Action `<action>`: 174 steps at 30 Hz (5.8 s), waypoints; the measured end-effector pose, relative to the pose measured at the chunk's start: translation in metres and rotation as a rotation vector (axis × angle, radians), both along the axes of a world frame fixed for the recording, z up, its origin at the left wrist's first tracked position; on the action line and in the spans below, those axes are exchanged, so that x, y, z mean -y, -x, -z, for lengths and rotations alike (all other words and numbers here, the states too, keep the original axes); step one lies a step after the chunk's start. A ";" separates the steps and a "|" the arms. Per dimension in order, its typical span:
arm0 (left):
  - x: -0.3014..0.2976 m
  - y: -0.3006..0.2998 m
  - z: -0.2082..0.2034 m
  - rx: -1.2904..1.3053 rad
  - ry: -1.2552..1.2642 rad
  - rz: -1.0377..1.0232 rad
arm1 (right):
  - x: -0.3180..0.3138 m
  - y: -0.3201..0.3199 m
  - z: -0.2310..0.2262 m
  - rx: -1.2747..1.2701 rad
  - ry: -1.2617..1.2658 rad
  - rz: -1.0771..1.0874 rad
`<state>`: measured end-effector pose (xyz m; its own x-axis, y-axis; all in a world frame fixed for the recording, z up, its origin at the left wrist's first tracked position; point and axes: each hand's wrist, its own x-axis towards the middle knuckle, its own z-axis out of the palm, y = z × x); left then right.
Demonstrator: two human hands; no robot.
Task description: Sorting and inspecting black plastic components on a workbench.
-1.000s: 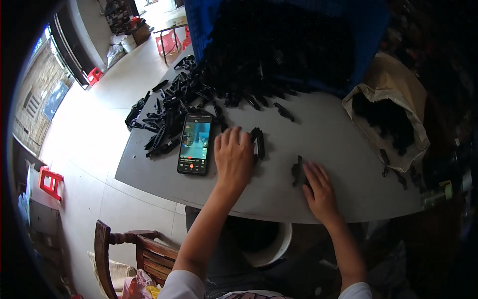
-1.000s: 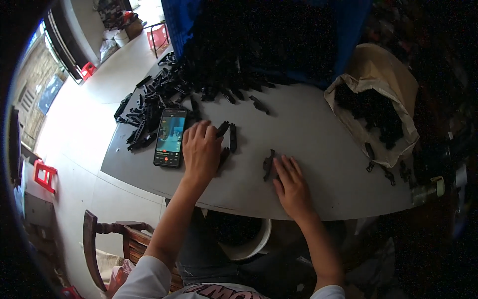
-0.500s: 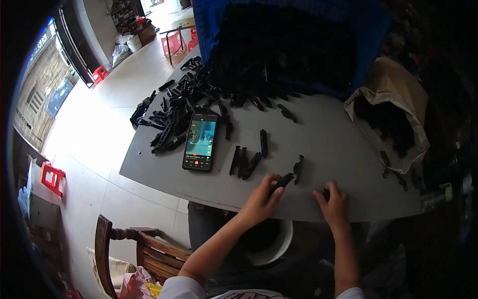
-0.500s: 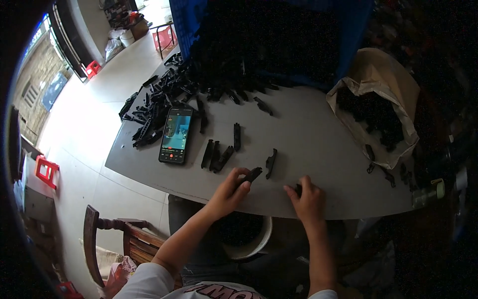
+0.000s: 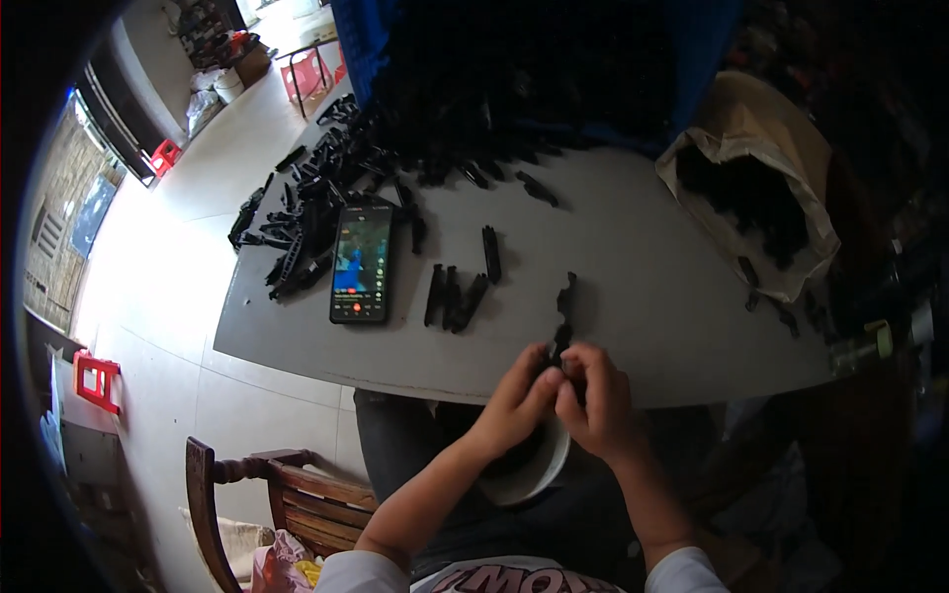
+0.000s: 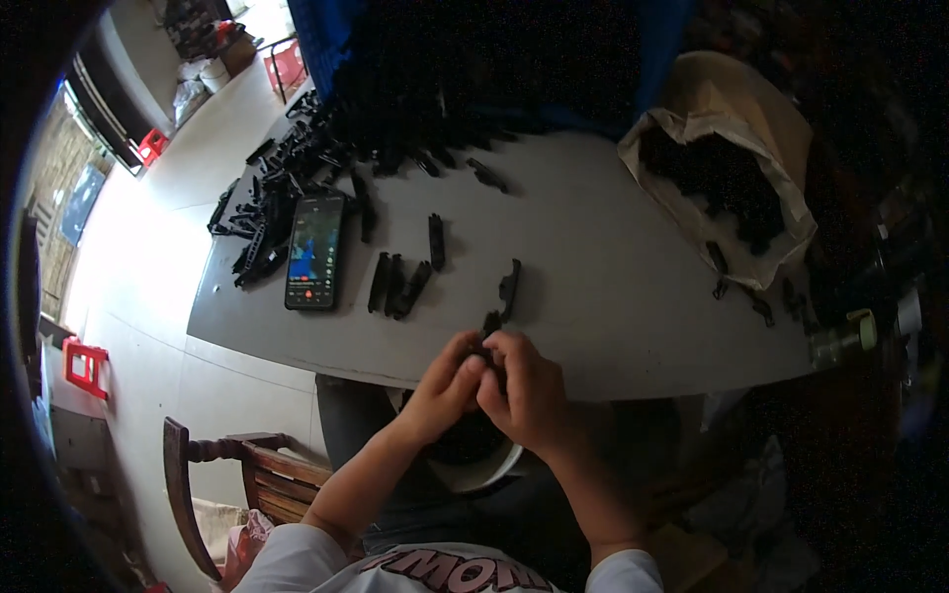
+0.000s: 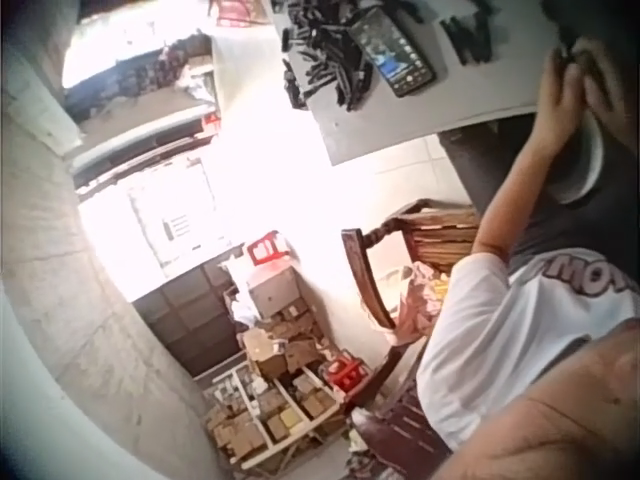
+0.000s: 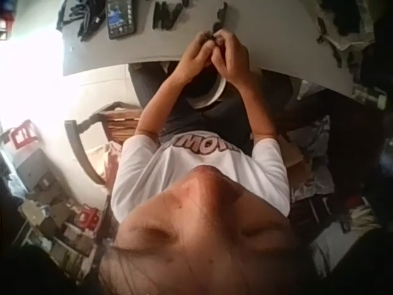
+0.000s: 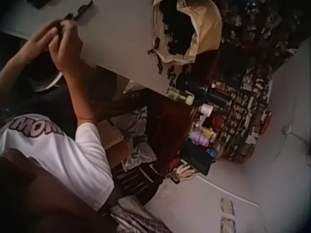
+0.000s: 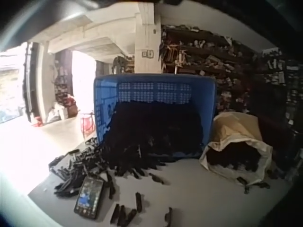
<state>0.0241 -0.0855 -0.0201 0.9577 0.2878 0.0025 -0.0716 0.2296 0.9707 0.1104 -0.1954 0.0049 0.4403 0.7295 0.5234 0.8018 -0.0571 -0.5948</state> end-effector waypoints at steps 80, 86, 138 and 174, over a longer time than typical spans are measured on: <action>-0.318 -0.314 -0.007 -0.199 -1.456 -0.746 | -0.192 -0.394 -0.001 -0.141 0.250 0.601; -0.309 -0.317 -0.028 -0.290 -1.277 -0.613 | -0.172 -0.416 -0.010 -0.210 0.302 0.567; -0.054 -0.016 -0.027 -0.115 -1.592 0.214 | 0.003 -0.244 0.037 -0.184 0.205 0.331; 0.101 -0.158 0.012 0.472 -1.524 0.605 | 0.199 -0.488 0.042 -0.074 -0.077 1.200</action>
